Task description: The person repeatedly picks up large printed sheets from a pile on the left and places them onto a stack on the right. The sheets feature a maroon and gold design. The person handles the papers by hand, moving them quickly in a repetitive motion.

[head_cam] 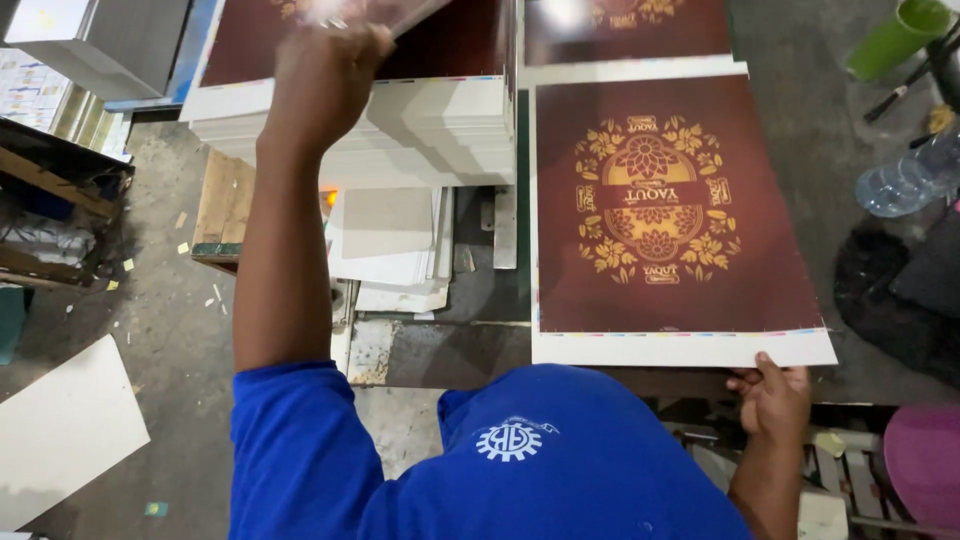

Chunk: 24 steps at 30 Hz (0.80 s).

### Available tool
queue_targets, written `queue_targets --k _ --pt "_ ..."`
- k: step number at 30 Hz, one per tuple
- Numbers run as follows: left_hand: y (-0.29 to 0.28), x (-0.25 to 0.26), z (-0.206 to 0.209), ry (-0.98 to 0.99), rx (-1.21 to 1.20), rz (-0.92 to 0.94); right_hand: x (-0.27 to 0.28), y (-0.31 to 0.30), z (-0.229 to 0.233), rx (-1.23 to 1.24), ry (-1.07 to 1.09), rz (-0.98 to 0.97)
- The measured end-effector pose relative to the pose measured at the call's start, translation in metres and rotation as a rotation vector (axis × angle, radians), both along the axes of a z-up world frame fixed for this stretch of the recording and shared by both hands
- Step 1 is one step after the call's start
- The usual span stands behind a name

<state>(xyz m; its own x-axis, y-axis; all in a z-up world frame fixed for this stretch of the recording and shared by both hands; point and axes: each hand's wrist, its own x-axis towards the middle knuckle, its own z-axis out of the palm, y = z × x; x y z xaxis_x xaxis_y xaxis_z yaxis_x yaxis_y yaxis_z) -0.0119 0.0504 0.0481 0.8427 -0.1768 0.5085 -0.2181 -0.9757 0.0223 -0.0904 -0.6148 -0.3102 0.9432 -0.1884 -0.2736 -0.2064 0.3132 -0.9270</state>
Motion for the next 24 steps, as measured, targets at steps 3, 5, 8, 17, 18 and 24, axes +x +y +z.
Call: queue_targets --k 3,5,8,17,18,24 --pt "-0.02 -0.012 0.005 -0.248 0.033 0.054 0.001 0.014 0.007 0.014 -0.018 0.023" --pt "-0.037 -0.023 0.005 -0.297 0.111 0.041 0.006 0.03 0.016 -0.027 0.027 0.02" --pt "-0.077 -0.048 -0.002 -0.295 0.188 0.052 0.021 0.042 0.02 -0.086 0.046 0.034" --pt "-0.159 -0.097 0.008 -0.256 0.031 -0.128 0.104 0.067 0.04 -0.067 0.088 0.155" --pt "-0.163 -0.101 0.009 -0.263 0.031 -0.128 0.103 0.069 0.041 -0.068 0.081 0.155" --pt "-0.19 -0.102 -0.009 -0.263 -0.018 -0.277 0.07 0.105 0.076 -0.142 0.139 0.244"
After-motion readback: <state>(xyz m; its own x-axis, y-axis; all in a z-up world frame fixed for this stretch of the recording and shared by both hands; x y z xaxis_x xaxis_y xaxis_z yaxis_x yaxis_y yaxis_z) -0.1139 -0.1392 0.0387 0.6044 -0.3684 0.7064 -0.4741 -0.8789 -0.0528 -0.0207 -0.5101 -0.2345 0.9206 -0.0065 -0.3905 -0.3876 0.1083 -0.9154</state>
